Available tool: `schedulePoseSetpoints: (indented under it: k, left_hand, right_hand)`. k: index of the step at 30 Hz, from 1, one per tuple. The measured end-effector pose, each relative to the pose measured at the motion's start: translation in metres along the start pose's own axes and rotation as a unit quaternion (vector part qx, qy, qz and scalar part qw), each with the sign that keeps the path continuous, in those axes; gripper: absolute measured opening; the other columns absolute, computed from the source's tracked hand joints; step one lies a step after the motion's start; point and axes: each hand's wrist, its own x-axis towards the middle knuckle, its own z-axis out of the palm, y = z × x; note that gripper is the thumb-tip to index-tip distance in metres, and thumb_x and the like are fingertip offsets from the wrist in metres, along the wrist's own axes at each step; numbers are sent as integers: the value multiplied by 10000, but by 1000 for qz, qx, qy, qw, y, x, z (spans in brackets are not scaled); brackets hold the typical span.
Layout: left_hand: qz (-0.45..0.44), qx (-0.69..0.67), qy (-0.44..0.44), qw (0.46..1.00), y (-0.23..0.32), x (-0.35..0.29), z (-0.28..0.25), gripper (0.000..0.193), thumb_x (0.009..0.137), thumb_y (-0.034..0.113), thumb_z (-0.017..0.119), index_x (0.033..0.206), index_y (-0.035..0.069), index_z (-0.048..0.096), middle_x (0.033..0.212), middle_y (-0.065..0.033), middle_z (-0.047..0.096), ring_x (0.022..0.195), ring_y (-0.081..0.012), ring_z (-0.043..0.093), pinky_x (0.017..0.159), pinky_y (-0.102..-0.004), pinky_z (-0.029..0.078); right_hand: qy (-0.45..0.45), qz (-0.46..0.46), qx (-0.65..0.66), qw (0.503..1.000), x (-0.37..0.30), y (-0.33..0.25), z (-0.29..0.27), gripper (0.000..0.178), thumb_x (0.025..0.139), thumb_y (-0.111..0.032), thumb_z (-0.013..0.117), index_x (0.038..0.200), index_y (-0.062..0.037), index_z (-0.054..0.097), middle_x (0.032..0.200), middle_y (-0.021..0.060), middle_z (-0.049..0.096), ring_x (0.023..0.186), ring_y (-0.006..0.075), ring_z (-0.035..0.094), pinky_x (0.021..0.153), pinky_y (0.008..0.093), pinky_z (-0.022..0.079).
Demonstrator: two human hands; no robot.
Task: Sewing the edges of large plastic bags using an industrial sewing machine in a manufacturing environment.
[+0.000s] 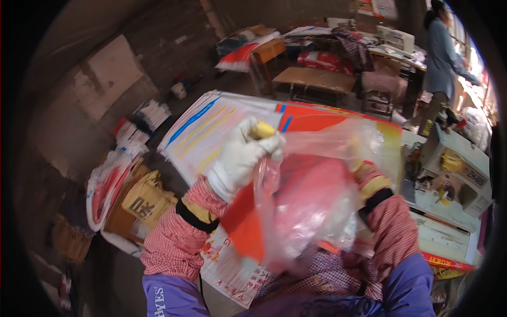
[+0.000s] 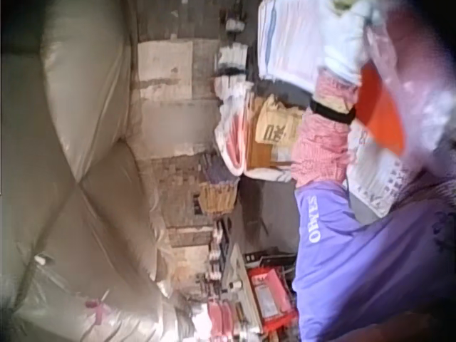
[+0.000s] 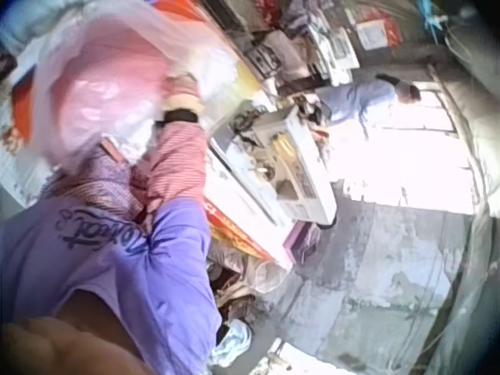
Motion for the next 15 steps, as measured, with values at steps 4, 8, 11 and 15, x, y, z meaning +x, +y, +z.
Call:
schedulePoseSetpoints:
  k: [4, 8, 11, 15]
  left_hand:
    - [20, 46, 70, 996, 29, 4, -33, 100, 881, 2, 636, 939, 16, 556, 867, -108, 658, 667, -153, 614, 649, -272, 507]
    - [-45, 154, 2, 987, 14, -11, -16, 72, 834, 20, 680, 857, 22, 612, 870, -95, 661, 714, -123, 610, 662, -287, 507]
    - [-138, 333, -311, 879, -22, -70, 44, 100, 853, 131, 672, 859, 44, 623, 717, -32, 616, 682, -123, 598, 672, -282, 508]
    - [-362, 347, -505, 703, -35, -78, 77, 96, 890, 143, 614, 910, 50, 623, 813, -49, 662, 756, -125, 633, 718, -301, 515]
  right_hand:
    - [42, 160, 628, 761, 16, 37, 15, 472, 947, -493, 504, 1268, -149, 532, 1247, 39, 570, 1122, 223, 545, 955, 385, 461]
    - [-16, 146, 382, 912, 9, 46, 15, 425, 965, -424, 487, 1281, -141, 511, 1234, 45, 546, 1112, 213, 532, 942, 363, 451]
    - [53, 17, 247, 968, -7, 53, 16, 369, 975, -376, 465, 1222, -114, 545, 1091, 45, 572, 989, 196, 563, 853, 328, 472]
    - [183, -149, 190, 953, -18, 42, 46, 321, 989, -313, 435, 1144, -79, 590, 901, 45, 608, 825, 173, 604, 735, 281, 501]
